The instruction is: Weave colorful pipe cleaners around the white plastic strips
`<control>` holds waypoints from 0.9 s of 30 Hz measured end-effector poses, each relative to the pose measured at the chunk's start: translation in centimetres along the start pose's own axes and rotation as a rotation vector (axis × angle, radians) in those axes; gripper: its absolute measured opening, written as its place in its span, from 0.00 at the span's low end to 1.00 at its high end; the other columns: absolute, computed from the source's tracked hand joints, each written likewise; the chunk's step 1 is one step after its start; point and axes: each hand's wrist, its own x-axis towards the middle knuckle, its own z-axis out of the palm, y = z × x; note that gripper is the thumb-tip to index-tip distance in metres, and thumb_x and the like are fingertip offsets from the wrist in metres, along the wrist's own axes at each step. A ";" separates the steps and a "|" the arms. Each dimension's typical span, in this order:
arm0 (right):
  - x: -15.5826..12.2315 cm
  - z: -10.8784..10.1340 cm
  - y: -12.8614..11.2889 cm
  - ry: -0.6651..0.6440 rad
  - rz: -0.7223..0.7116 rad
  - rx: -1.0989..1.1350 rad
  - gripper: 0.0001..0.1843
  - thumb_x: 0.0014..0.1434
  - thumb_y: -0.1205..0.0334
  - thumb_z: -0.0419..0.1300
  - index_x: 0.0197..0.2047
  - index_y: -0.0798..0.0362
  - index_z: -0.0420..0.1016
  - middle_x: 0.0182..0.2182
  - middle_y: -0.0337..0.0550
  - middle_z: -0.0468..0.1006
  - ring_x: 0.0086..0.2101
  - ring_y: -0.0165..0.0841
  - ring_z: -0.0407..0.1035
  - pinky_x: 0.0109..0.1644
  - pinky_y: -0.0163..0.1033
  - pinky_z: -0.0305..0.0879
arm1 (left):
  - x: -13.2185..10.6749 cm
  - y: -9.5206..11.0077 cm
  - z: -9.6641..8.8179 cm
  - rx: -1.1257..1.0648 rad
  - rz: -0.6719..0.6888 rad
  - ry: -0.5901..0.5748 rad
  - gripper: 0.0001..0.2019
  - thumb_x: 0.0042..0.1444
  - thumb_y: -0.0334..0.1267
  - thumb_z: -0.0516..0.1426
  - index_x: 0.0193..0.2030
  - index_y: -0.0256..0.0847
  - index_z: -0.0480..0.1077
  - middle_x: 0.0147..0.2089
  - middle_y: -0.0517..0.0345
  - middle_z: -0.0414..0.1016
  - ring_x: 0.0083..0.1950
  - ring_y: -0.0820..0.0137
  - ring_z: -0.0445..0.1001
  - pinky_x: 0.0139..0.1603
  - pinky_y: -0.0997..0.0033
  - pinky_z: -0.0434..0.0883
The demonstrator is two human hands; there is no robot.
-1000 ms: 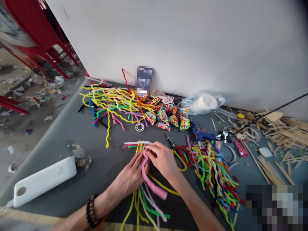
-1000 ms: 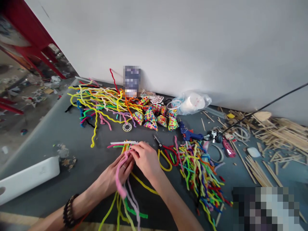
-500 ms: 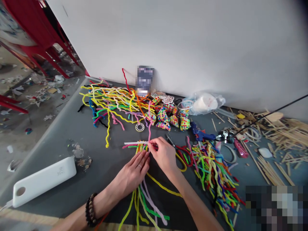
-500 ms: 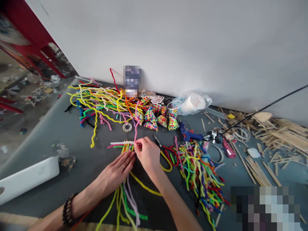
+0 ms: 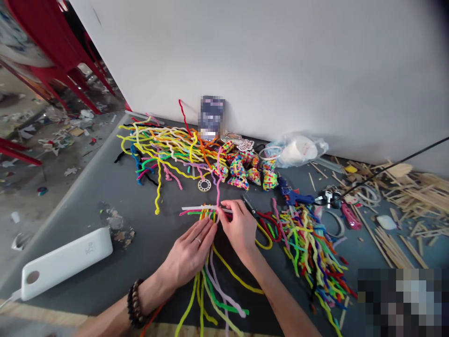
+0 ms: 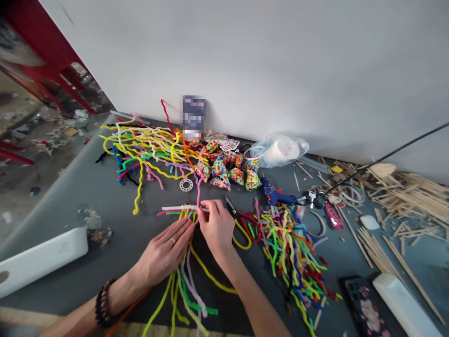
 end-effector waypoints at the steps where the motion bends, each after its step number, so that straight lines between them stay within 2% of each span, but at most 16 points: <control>1: -0.4 -0.3 -0.2 0.009 -0.042 0.049 0.05 0.70 0.60 0.61 0.44 0.49 0.78 0.40 0.42 0.82 0.40 0.34 0.78 0.44 0.35 0.68 | -0.1 -0.2 0.0 -0.051 -0.049 0.035 0.20 0.69 0.28 0.54 0.66 0.32 0.69 0.67 0.43 0.74 0.72 0.57 0.69 0.70 0.56 0.73; 4: -2.1 -1.4 -1.0 -0.078 -0.138 0.122 0.05 0.70 0.58 0.61 0.44 0.48 0.78 0.39 0.41 0.82 0.40 0.33 0.78 0.46 0.36 0.69 | -0.2 -0.6 0.2 -0.206 -0.157 0.115 0.14 0.68 0.29 0.57 0.58 0.37 0.75 0.61 0.49 0.80 0.66 0.60 0.76 0.65 0.60 0.78; 7: -4.0 -2.5 -1.6 -0.197 -0.067 0.078 0.08 0.67 0.57 0.65 0.48 0.47 0.77 0.35 0.38 0.82 0.33 0.32 0.77 0.38 0.36 0.68 | -0.4 -0.7 0.3 -0.275 -0.194 0.129 0.14 0.67 0.26 0.56 0.54 0.39 0.77 0.60 0.51 0.81 0.64 0.61 0.77 0.63 0.60 0.80; 9: -5.0 -3.0 -1.9 -0.240 -0.036 0.075 0.10 0.66 0.61 0.64 0.51 0.48 0.75 0.33 0.36 0.81 0.31 0.31 0.76 0.35 0.36 0.66 | -0.4 -0.6 0.3 -0.307 -0.211 0.136 0.14 0.66 0.24 0.55 0.53 0.39 0.77 0.59 0.51 0.81 0.64 0.61 0.77 0.62 0.59 0.80; 14: -5.8 -3.7 -2.4 -0.247 -0.283 0.013 0.14 0.68 0.70 0.57 0.52 0.46 0.77 0.40 0.40 0.80 0.36 0.33 0.75 0.43 0.39 0.67 | -0.2 -0.4 0.2 -0.393 -0.262 0.168 0.14 0.66 0.23 0.55 0.51 0.39 0.77 0.59 0.50 0.81 0.64 0.63 0.77 0.63 0.61 0.80; 17: -5.5 -3.5 -2.4 -0.273 -0.319 0.033 0.10 0.69 0.71 0.55 0.46 0.50 0.77 0.43 0.44 0.80 0.38 0.34 0.75 0.44 0.39 0.67 | 0.1 -0.5 0.1 -0.379 -0.267 0.188 0.12 0.66 0.23 0.55 0.49 0.40 0.77 0.61 0.49 0.79 0.65 0.61 0.76 0.63 0.59 0.80; 19: -5.2 -3.2 -2.3 -0.269 -0.361 -0.021 0.08 0.70 0.70 0.56 0.45 0.51 0.76 0.46 0.46 0.81 0.40 0.35 0.75 0.45 0.41 0.66 | 0.2 -0.7 0.0 -0.365 -0.274 0.197 0.12 0.66 0.24 0.56 0.48 0.40 0.77 0.62 0.48 0.78 0.66 0.60 0.76 0.63 0.58 0.80; 22: -4.7 -2.9 -2.2 -0.267 -0.480 -0.091 0.04 0.72 0.63 0.59 0.47 0.52 0.75 0.53 0.45 0.82 0.38 0.34 0.75 0.42 0.43 0.63 | 0.1 -0.9 0.0 -0.372 -0.265 0.192 0.13 0.66 0.23 0.56 0.49 0.40 0.78 0.61 0.48 0.79 0.65 0.60 0.76 0.63 0.58 0.80; 24: -4.4 -2.8 -2.3 -0.278 -0.499 -0.076 0.05 0.73 0.60 0.59 0.46 0.51 0.75 0.50 0.42 0.83 0.35 0.32 0.74 0.39 0.43 0.60 | 0.0 -1.0 -0.1 -0.381 -0.266 0.183 0.13 0.65 0.23 0.55 0.48 0.40 0.78 0.60 0.48 0.80 0.65 0.60 0.77 0.63 0.58 0.80; 27: -4.1 -2.7 -2.2 -0.242 -0.438 -0.085 0.05 0.73 0.63 0.58 0.46 0.50 0.76 0.39 0.38 0.84 0.32 0.31 0.73 0.36 0.43 0.57 | -0.1 -1.0 -0.1 -0.369 -0.274 0.178 0.13 0.65 0.23 0.55 0.47 0.40 0.78 0.61 0.48 0.80 0.65 0.59 0.77 0.63 0.57 0.80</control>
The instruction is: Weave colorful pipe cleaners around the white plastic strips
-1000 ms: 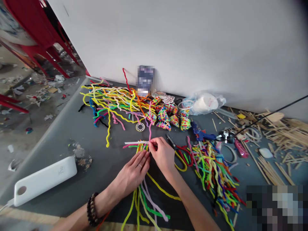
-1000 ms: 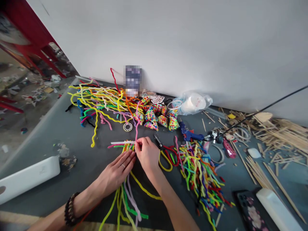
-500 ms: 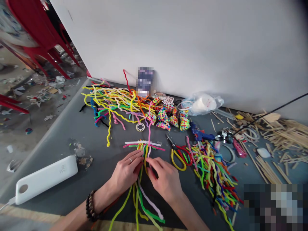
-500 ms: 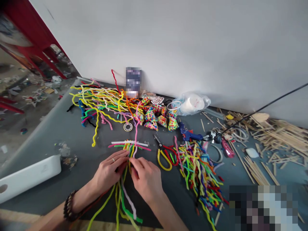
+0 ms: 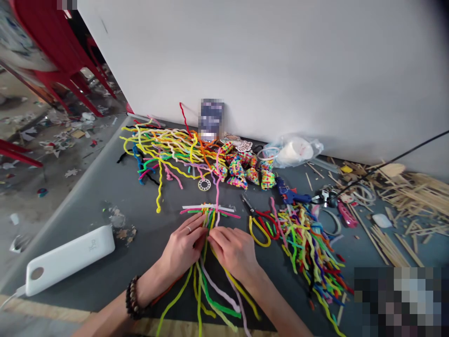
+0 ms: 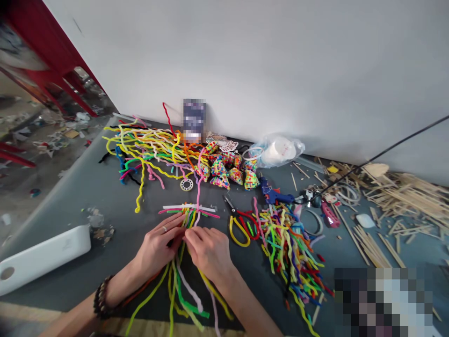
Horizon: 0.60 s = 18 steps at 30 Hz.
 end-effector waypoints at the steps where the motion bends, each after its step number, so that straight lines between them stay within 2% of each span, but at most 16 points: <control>1: 0.0 0.0 0.1 0.006 0.009 -0.016 0.06 0.72 0.64 0.58 0.48 0.49 0.77 0.37 0.37 0.83 0.32 0.31 0.72 0.36 0.43 0.56 | 0.0 0.0 0.0 0.002 0.000 -0.001 0.13 0.64 0.23 0.55 0.47 0.41 0.78 0.61 0.48 0.80 0.65 0.59 0.76 0.63 0.57 0.80; 4: -0.2 -0.1 0.3 -0.005 -0.023 -0.062 0.10 0.71 0.61 0.61 0.54 0.48 0.77 0.37 0.38 0.83 0.32 0.31 0.71 0.36 0.44 0.54 | 0.2 0.1 -0.2 -0.037 -0.022 0.003 0.13 0.63 0.23 0.56 0.47 0.41 0.78 0.60 0.49 0.80 0.65 0.60 0.77 0.62 0.58 0.80; 6: -0.4 -0.1 0.3 -0.014 -0.042 -0.110 0.10 0.70 0.61 0.62 0.53 0.48 0.78 0.39 0.39 0.83 0.33 0.33 0.70 0.36 0.45 0.54 | 0.5 0.1 -0.5 -0.081 -0.062 0.004 0.12 0.63 0.24 0.57 0.44 0.42 0.79 0.58 0.50 0.81 0.63 0.61 0.78 0.62 0.59 0.80; 8: -0.6 0.1 0.2 -0.030 -0.065 -0.151 0.09 0.69 0.65 0.61 0.51 0.49 0.78 0.43 0.41 0.84 0.34 0.34 0.70 0.37 0.45 0.55 | 0.8 0.1 -0.8 -0.104 -0.085 -0.004 0.11 0.64 0.25 0.57 0.42 0.43 0.79 0.57 0.51 0.82 0.62 0.62 0.79 0.61 0.59 0.80; 11: -0.6 0.4 0.1 -0.049 -0.079 -0.159 0.10 0.67 0.69 0.60 0.49 0.50 0.78 0.48 0.41 0.83 0.35 0.34 0.69 0.37 0.46 0.57 | 1.0 0.1 -0.9 -0.103 -0.068 -0.005 0.11 0.65 0.26 0.57 0.43 0.43 0.79 0.56 0.51 0.83 0.61 0.62 0.79 0.60 0.59 0.81; 15: -0.6 0.7 -0.2 -0.043 -0.019 -0.178 0.05 0.68 0.65 0.61 0.45 0.50 0.78 0.45 0.42 0.83 0.33 0.34 0.68 0.36 0.47 0.56 | 1.0 0.1 -0.8 -0.096 -0.049 0.014 0.10 0.65 0.26 0.57 0.44 0.43 0.78 0.56 0.51 0.82 0.61 0.62 0.79 0.60 0.59 0.81; 18: -0.6 0.8 -0.2 -0.042 -0.041 -0.195 0.09 0.66 0.70 0.61 0.47 0.50 0.78 0.43 0.40 0.82 0.32 0.33 0.67 0.35 0.46 0.55 | 1.0 0.1 -0.8 -0.105 -0.068 0.008 0.10 0.66 0.27 0.57 0.44 0.43 0.79 0.55 0.52 0.83 0.60 0.62 0.80 0.59 0.60 0.81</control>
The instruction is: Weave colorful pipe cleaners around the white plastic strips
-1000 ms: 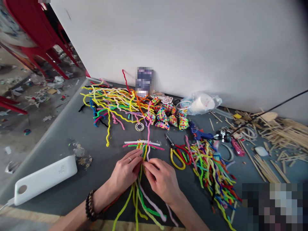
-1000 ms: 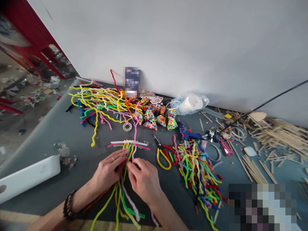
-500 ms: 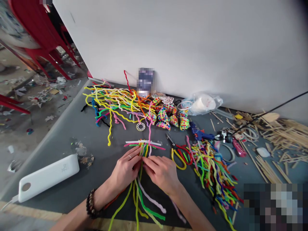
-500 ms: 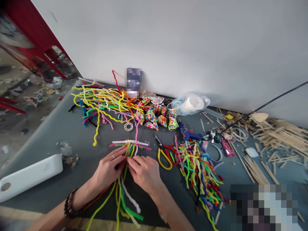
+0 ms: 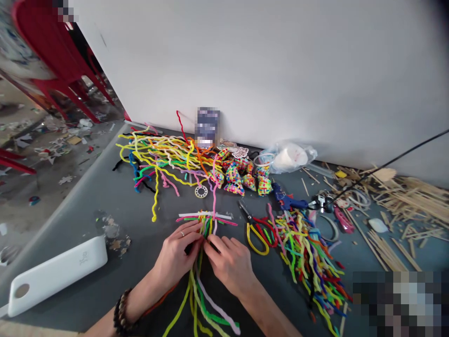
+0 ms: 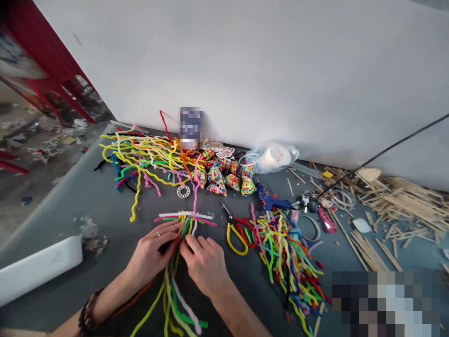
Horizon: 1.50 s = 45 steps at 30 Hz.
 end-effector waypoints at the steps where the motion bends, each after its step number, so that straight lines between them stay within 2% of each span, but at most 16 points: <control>1: 0.0 0.1 0.0 0.008 -0.015 0.007 0.10 0.66 0.72 0.61 0.48 0.50 0.78 0.42 0.40 0.82 0.32 0.33 0.66 0.35 0.46 0.55 | 0.0 0.0 -0.1 -0.006 -0.011 -0.004 0.10 0.65 0.27 0.58 0.44 0.44 0.79 0.55 0.53 0.83 0.60 0.63 0.80 0.59 0.60 0.81; 6: -0.2 0.5 -0.1 0.037 -0.061 0.066 0.09 0.69 0.71 0.59 0.47 0.49 0.78 0.40 0.38 0.82 0.32 0.33 0.66 0.35 0.45 0.54 | 0.2 -0.3 -0.3 -0.054 -0.054 -0.022 0.10 0.65 0.28 0.59 0.43 0.45 0.80 0.54 0.55 0.84 0.58 0.64 0.81 0.57 0.62 0.82; 11: 0.3 0.7 -0.2 0.009 0.009 0.060 0.04 0.66 0.69 0.63 0.42 0.49 0.76 0.40 0.38 0.82 0.32 0.33 0.67 0.35 0.45 0.54 | 0.0 -0.6 0.0 -0.046 -0.009 -0.002 0.10 0.65 0.27 0.59 0.45 0.44 0.80 0.54 0.53 0.83 0.58 0.62 0.81 0.57 0.60 0.82; 17: 0.8 0.3 0.2 -0.025 -0.018 0.024 0.05 0.66 0.69 0.63 0.41 0.48 0.77 0.40 0.38 0.81 0.33 0.33 0.67 0.35 0.45 0.55 | 0.0 -0.6 0.1 0.004 0.033 -0.018 0.11 0.65 0.25 0.58 0.47 0.43 0.79 0.56 0.50 0.82 0.59 0.62 0.80 0.58 0.60 0.82; 20: 0.7 -0.1 0.6 -0.063 -0.030 0.009 0.06 0.67 0.69 0.63 0.43 0.48 0.77 0.45 0.39 0.81 0.35 0.33 0.68 0.35 0.44 0.57 | 0.1 -0.6 -0.2 0.053 0.091 -0.068 0.14 0.65 0.24 0.56 0.49 0.42 0.79 0.59 0.49 0.80 0.62 0.61 0.78 0.61 0.59 0.81; 23: 0.4 -0.3 1.0 -0.032 -0.062 -0.005 0.09 0.69 0.70 0.61 0.47 0.47 0.78 0.49 0.39 0.81 0.35 0.33 0.68 0.35 0.45 0.57 | 0.2 -0.8 -0.7 0.114 0.167 -0.153 0.15 0.65 0.23 0.54 0.51 0.41 0.77 0.62 0.47 0.78 0.66 0.60 0.74 0.64 0.56 0.79; 25: 0.3 -0.5 1.0 -0.010 -0.071 -0.011 0.09 0.69 0.69 0.60 0.48 0.47 0.78 0.48 0.39 0.81 0.34 0.33 0.67 0.35 0.45 0.57 | 0.3 -1.0 -1.1 0.139 0.194 -0.202 0.15 0.66 0.24 0.54 0.52 0.41 0.77 0.64 0.47 0.77 0.68 0.59 0.73 0.65 0.54 0.78; 28: 0.5 -0.8 0.8 -0.039 -0.166 -0.081 0.08 0.69 0.71 0.60 0.46 0.49 0.78 0.48 0.40 0.81 0.34 0.33 0.66 0.34 0.45 0.57 | 0.4 -1.3 -1.3 0.144 0.202 -0.235 0.17 0.65 0.23 0.54 0.56 0.40 0.75 0.64 0.47 0.76 0.68 0.59 0.72 0.66 0.53 0.77; 32: 1.5 -1.7 1.0 -0.116 -0.263 -0.138 0.08 0.68 0.72 0.60 0.44 0.49 0.77 0.48 0.41 0.80 0.36 0.34 0.68 0.36 0.44 0.60 | 0.2 -1.5 -1.2 0.118 0.186 -0.218 0.20 0.64 0.22 0.54 0.59 0.42 0.75 0.64 0.48 0.77 0.66 0.59 0.74 0.65 0.53 0.78; 39: 1.9 -2.4 1.6 -0.179 -0.346 -0.117 0.08 0.68 0.72 0.61 0.44 0.49 0.75 0.45 0.40 0.80 0.37 0.34 0.70 0.36 0.42 0.62 | 0.1 -1.7 -1.1 0.105 0.173 -0.214 0.18 0.64 0.22 0.54 0.55 0.41 0.75 0.63 0.47 0.77 0.67 0.60 0.73 0.66 0.54 0.77; 45: 1.5 -2.1 1.0 -0.082 -0.673 -0.208 0.12 0.69 0.71 0.54 0.38 0.53 0.77 0.36 0.44 0.81 0.35 0.34 0.71 0.37 0.40 0.64 | -0.4 -1.6 -0.7 0.153 0.180 -0.211 0.15 0.66 0.22 0.53 0.51 0.41 0.74 0.65 0.48 0.75 0.68 0.60 0.71 0.65 0.55 0.78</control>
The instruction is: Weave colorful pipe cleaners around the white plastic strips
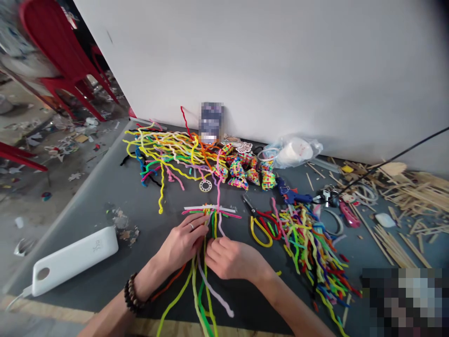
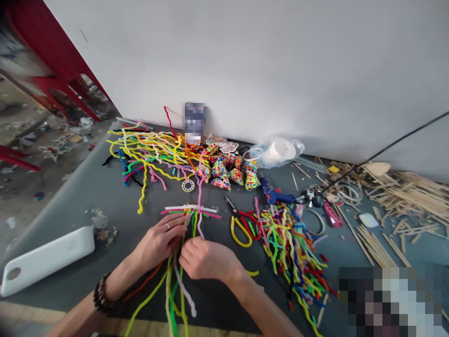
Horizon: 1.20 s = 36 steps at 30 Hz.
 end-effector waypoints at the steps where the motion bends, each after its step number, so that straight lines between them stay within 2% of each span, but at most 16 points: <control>1: 0.0 0.0 0.0 0.018 -0.031 -0.004 0.12 0.69 0.71 0.54 0.38 0.53 0.78 0.35 0.44 0.81 0.36 0.34 0.72 0.39 0.39 0.65 | -0.1 0.1 0.1 0.015 0.000 -0.005 0.15 0.65 0.21 0.53 0.52 0.41 0.74 0.66 0.48 0.75 0.69 0.59 0.71 0.65 0.55 0.78; 3: 0.0 0.2 0.1 0.063 -0.040 -0.013 0.13 0.70 0.71 0.53 0.40 0.53 0.78 0.36 0.45 0.82 0.39 0.34 0.73 0.43 0.39 0.67 | -0.1 0.3 0.2 0.041 0.004 -0.025 0.15 0.65 0.22 0.54 0.53 0.40 0.73 0.67 0.47 0.73 0.71 0.58 0.69 0.66 0.54 0.77; 5: -0.3 0.5 0.0 0.126 0.022 -0.035 0.14 0.71 0.71 0.51 0.43 0.54 0.78 0.39 0.48 0.83 0.41 0.35 0.74 0.47 0.41 0.69 | 0.0 0.5 0.1 0.051 0.007 -0.041 0.14 0.65 0.23 0.55 0.53 0.39 0.72 0.70 0.46 0.70 0.73 0.56 0.66 0.69 0.52 0.74; 9: -0.9 1.6 -1.0 0.330 0.311 0.010 0.09 0.67 0.72 0.56 0.46 0.57 0.76 0.40 0.53 0.84 0.41 0.39 0.78 0.50 0.45 0.73 | 0.4 0.6 0.0 0.067 -0.009 -0.035 0.11 0.68 0.26 0.53 0.53 0.39 0.71 0.73 0.46 0.67 0.76 0.58 0.62 0.73 0.52 0.70; 11: -0.6 2.0 -1.5 0.462 0.561 0.180 0.09 0.66 0.72 0.57 0.47 0.54 0.74 0.39 0.50 0.84 0.39 0.38 0.79 0.47 0.43 0.75 | 0.6 0.7 0.1 0.111 -0.010 -0.050 0.10 0.69 0.28 0.53 0.53 0.39 0.71 0.73 0.46 0.67 0.76 0.57 0.62 0.72 0.52 0.70; 15: 0.9 1.8 -1.7 0.636 1.125 0.759 0.03 0.70 0.64 0.57 0.46 0.49 0.72 0.38 0.43 0.84 0.36 0.34 0.80 0.42 0.36 0.76 | 0.5 1.0 0.6 0.247 0.027 -0.098 0.15 0.67 0.28 0.54 0.58 0.36 0.71 0.72 0.44 0.68 0.76 0.53 0.62 0.72 0.48 0.69; 18: 1.6 1.2 -0.9 0.651 1.309 1.054 0.07 0.71 0.55 0.58 0.44 0.48 0.70 0.37 0.43 0.84 0.38 0.36 0.81 0.41 0.35 0.76 | 0.3 1.1 1.1 0.310 0.040 -0.112 0.22 0.66 0.27 0.52 0.66 0.34 0.67 0.74 0.42 0.64 0.77 0.54 0.60 0.73 0.51 0.68; 22: 1.3 0.9 1.1 0.559 1.344 1.040 0.10 0.69 0.51 0.59 0.45 0.48 0.71 0.37 0.45 0.83 0.39 0.37 0.80 0.36 0.34 0.74 | 0.5 1.1 1.4 0.348 0.032 -0.117 0.31 0.65 0.28 0.53 0.75 0.35 0.57 0.78 0.41 0.57 0.79 0.54 0.55 0.74 0.52 0.66; 26: 0.8 1.0 3.8 0.469 1.221 1.004 0.08 0.67 0.53 0.61 0.43 0.48 0.72 0.35 0.42 0.83 0.33 0.34 0.78 0.37 0.34 0.73 | 0.8 1.1 1.4 0.378 0.025 -0.187 0.35 0.62 0.30 0.54 0.77 0.37 0.55 0.78 0.43 0.56 0.79 0.54 0.54 0.76 0.52 0.62; 30: 1.2 0.8 6.4 0.450 1.099 1.031 0.07 0.66 0.56 0.61 0.43 0.49 0.74 0.33 0.40 0.83 0.29 0.32 0.78 0.37 0.34 0.72 | 0.9 1.2 1.5 0.392 0.011 -0.225 0.38 0.61 0.30 0.54 0.78 0.37 0.51 0.79 0.44 0.53 0.80 0.56 0.51 0.77 0.54 0.59; 33: 1.8 0.2 7.2 0.371 1.022 1.036 0.08 0.66 0.55 0.60 0.42 0.49 0.77 0.34 0.39 0.83 0.32 0.32 0.78 0.37 0.34 0.70 | 0.9 1.3 1.5 0.388 -0.010 -0.209 0.39 0.60 0.30 0.54 0.79 0.34 0.49 0.79 0.43 0.55 0.80 0.56 0.51 0.77 0.55 0.59; 36: 2.2 -0.2 6.7 0.321 0.999 1.154 0.10 0.68 0.52 0.60 0.42 0.48 0.78 0.30 0.38 0.82 0.32 0.33 0.78 0.35 0.34 0.71 | 0.9 1.4 1.6 0.397 0.004 -0.186 0.38 0.60 0.29 0.55 0.77 0.40 0.54 0.78 0.43 0.57 0.80 0.55 0.51 0.76 0.53 0.61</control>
